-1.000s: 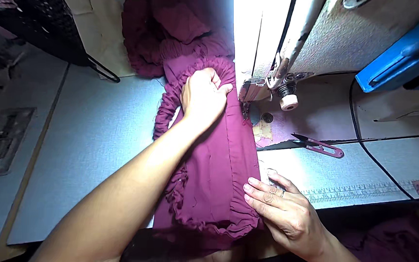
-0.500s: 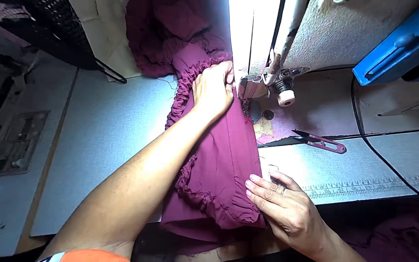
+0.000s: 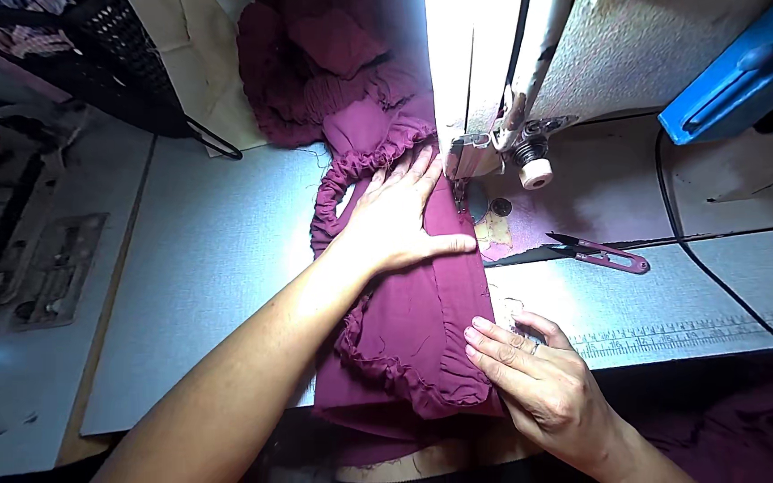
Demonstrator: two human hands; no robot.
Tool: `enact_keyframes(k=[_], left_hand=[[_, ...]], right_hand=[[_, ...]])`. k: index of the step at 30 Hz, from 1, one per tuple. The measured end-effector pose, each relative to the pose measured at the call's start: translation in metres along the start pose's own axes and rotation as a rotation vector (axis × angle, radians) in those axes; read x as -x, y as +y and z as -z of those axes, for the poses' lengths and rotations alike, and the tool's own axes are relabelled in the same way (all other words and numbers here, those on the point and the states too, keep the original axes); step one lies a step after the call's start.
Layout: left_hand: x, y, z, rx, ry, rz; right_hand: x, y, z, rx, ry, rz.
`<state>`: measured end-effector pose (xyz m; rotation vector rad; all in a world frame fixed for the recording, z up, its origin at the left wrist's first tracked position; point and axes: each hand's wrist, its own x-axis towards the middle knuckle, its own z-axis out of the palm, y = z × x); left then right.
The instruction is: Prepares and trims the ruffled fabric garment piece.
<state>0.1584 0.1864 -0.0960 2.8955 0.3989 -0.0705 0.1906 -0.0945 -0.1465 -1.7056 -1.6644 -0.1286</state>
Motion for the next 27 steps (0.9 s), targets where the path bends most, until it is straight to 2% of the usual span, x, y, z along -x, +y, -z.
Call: enact_keyframes(k=[3,7,18,27], left_hand=[[-0.002,0.003,0.007,-0.007,-0.078,0.024],[-0.004,-0.011,0.009,0.033,-0.095,-0.041],[-0.010,-0.020,0.003,0.070,-0.013,-0.051],[-0.039,-0.034,0.012,0.066,0.019,-0.028]], right_hand=[[0.000,-0.001,0.001,0.007,-0.011,-0.003],[0.000,-0.001,0.000,0.013,0.004,-0.008],[-0.006,-0.001,-0.003,-0.018,0.026,-0.055],[-0.039,0.018,-0.010,-0.044,0.038,-0.104]])
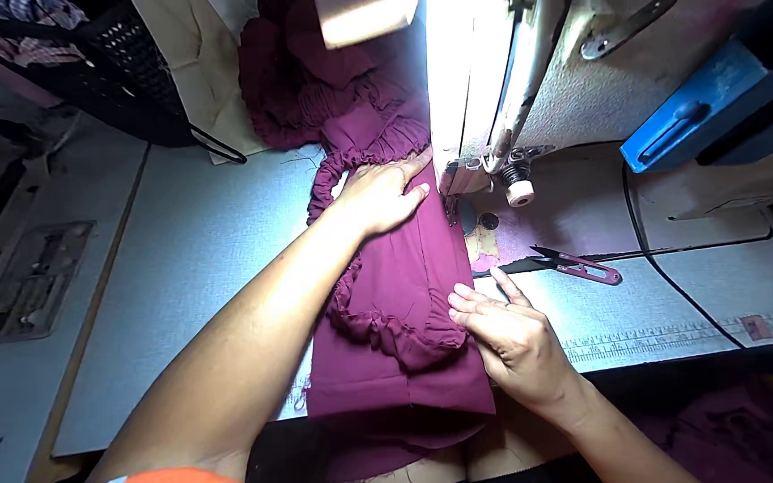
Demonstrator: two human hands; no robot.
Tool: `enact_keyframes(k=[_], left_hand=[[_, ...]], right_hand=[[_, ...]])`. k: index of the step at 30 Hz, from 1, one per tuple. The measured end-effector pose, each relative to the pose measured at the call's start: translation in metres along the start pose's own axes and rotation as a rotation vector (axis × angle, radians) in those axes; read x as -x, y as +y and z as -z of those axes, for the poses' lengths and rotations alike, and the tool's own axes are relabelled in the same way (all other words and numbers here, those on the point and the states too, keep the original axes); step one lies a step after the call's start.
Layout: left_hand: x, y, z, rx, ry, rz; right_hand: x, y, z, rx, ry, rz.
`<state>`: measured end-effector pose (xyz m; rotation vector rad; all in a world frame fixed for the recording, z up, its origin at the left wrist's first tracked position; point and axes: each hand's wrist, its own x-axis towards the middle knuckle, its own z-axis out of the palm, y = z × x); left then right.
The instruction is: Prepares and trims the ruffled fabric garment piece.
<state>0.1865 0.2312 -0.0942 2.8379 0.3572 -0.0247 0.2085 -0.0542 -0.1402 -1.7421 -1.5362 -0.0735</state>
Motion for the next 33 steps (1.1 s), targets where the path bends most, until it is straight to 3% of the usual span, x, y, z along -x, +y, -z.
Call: enact_keyframes(k=[15,25,29,33], left_hand=[[-0.022,0.001,0.014,-0.002,-0.044,0.162],[-0.009,0.012,0.027,0.000,-0.104,0.048],[0.070,0.057,0.028,0.004,0.160,0.007],[0.173,0.101,-0.030,-0.007,0.551,-0.150]], right_hand=[[-0.033,0.025,-0.008,0.022,0.044,-0.038],[-0.036,0.027,-0.011,-0.035,0.052,-0.050],[-0.030,0.025,-0.014,0.011,0.068,-0.030],[-0.012,0.013,-0.006,0.077,0.127,0.101]])
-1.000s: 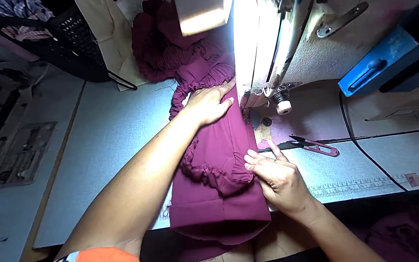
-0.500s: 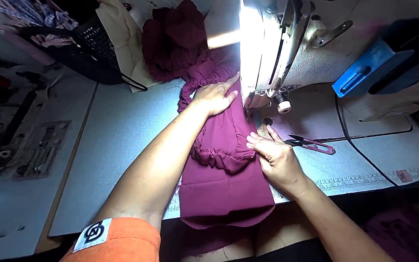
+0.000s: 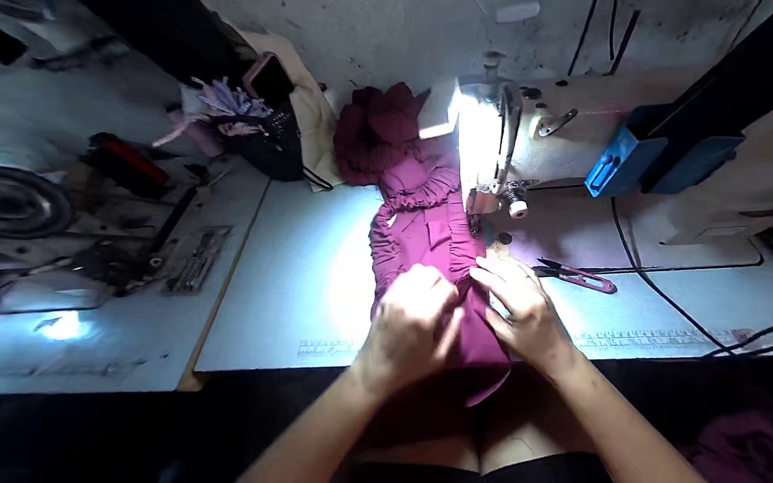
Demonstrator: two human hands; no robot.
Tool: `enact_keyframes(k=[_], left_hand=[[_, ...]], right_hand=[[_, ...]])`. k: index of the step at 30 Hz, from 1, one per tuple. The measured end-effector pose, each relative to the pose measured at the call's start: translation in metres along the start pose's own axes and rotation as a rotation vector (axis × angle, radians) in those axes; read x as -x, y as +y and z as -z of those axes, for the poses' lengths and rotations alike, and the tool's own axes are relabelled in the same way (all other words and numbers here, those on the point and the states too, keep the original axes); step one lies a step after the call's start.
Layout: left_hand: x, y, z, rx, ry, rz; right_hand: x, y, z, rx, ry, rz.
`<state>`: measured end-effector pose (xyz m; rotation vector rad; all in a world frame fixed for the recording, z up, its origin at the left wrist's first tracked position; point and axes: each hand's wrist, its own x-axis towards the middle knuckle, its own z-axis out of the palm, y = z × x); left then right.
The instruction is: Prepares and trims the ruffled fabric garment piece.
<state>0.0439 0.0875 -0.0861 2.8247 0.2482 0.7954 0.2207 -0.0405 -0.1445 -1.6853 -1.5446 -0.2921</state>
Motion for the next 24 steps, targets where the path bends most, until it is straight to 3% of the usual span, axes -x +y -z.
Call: enact_keyframes(k=[2,8,11,13,17,21,24], left_hand=[[0.045,0.020,-0.003,0.007,0.030,-0.032],[0.121,0.060,-0.021,-0.102,-0.183,-0.052],[0.123,0.061,-0.004,0.070,-0.264,-0.032],[0.118,0.071,0.030,0.191,-0.329,0.017],[0.106,0.106,0.105,0.300,-0.279,0.017],[0.103,0.130,0.148,0.257,-0.557,0.117],[0.098,0.128,0.146,0.368,-0.762,0.084]], right_hand=[[0.014,-0.012,0.010,0.008,-0.037,0.078],[0.042,-0.043,0.028,-0.137,-0.259,0.215],[0.042,-0.054,0.043,-0.153,-0.405,0.235],[0.039,-0.062,0.054,-0.137,-0.461,0.248],[0.036,-0.087,0.073,-0.227,-0.524,0.200],[0.034,-0.092,0.089,-0.343,-0.598,0.286],[0.042,-0.094,0.102,-0.278,-0.584,0.276]])
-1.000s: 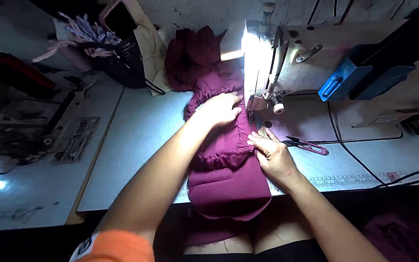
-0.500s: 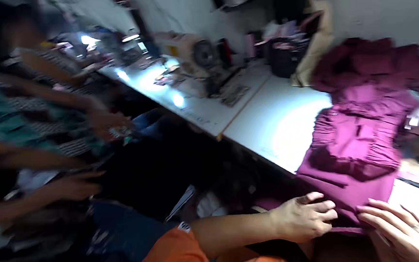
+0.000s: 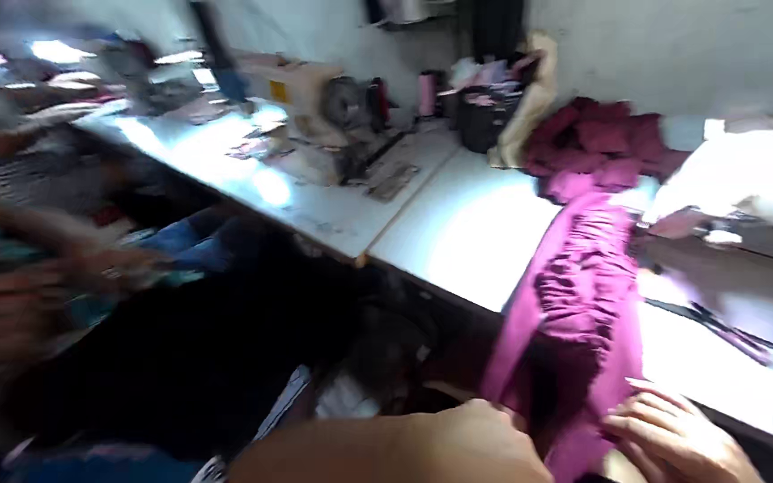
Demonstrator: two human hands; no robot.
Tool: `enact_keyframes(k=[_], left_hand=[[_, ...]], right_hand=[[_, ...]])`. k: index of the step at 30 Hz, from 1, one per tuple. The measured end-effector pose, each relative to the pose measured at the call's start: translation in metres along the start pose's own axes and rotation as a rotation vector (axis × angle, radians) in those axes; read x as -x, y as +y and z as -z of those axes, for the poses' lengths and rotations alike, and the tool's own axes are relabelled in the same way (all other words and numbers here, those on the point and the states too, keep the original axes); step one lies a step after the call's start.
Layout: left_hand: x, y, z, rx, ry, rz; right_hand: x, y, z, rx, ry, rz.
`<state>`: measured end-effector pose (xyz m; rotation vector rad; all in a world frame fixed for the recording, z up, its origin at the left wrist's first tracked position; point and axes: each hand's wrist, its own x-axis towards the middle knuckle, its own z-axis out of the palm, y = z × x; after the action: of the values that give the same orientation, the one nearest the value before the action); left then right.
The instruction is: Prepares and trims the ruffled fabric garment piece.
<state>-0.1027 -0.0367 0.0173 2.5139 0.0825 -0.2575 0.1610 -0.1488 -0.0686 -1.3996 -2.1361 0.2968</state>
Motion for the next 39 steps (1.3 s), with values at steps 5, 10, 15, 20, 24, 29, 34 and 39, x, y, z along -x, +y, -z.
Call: enact_keyframes(k=[5,10,15,20,24,29,34,39], left_hand=[[-0.095,-0.060,-0.040,-0.166,0.373,0.222],[-0.113,-0.167,-0.018,-0.438,0.730,0.450],[-0.092,-0.143,0.040,-0.650,0.678,0.788],[-0.167,-0.087,0.005,-0.470,0.749,0.342],[-0.221,-0.140,0.022,-0.297,0.619,0.379],[-0.186,-0.152,0.012,-0.679,0.882,0.080],[-0.137,-0.096,-0.001,-0.817,0.926,0.147],[-0.156,-0.084,-0.026,-0.624,0.914,0.039]], right_hand=[[0.040,0.010,-0.048,-0.042,0.263,-0.074],[0.042,0.016,-0.105,-0.162,0.555,-0.225],[0.012,0.003,-0.130,-0.239,0.579,-0.180],[0.011,0.007,-0.129,-0.243,0.556,-0.194],[0.019,0.003,-0.125,-0.246,0.521,-0.179],[0.032,0.007,-0.123,-0.223,0.562,-0.199],[0.033,0.008,-0.123,-0.172,0.559,-0.146],[0.029,0.006,-0.126,-0.117,0.586,-0.122]])
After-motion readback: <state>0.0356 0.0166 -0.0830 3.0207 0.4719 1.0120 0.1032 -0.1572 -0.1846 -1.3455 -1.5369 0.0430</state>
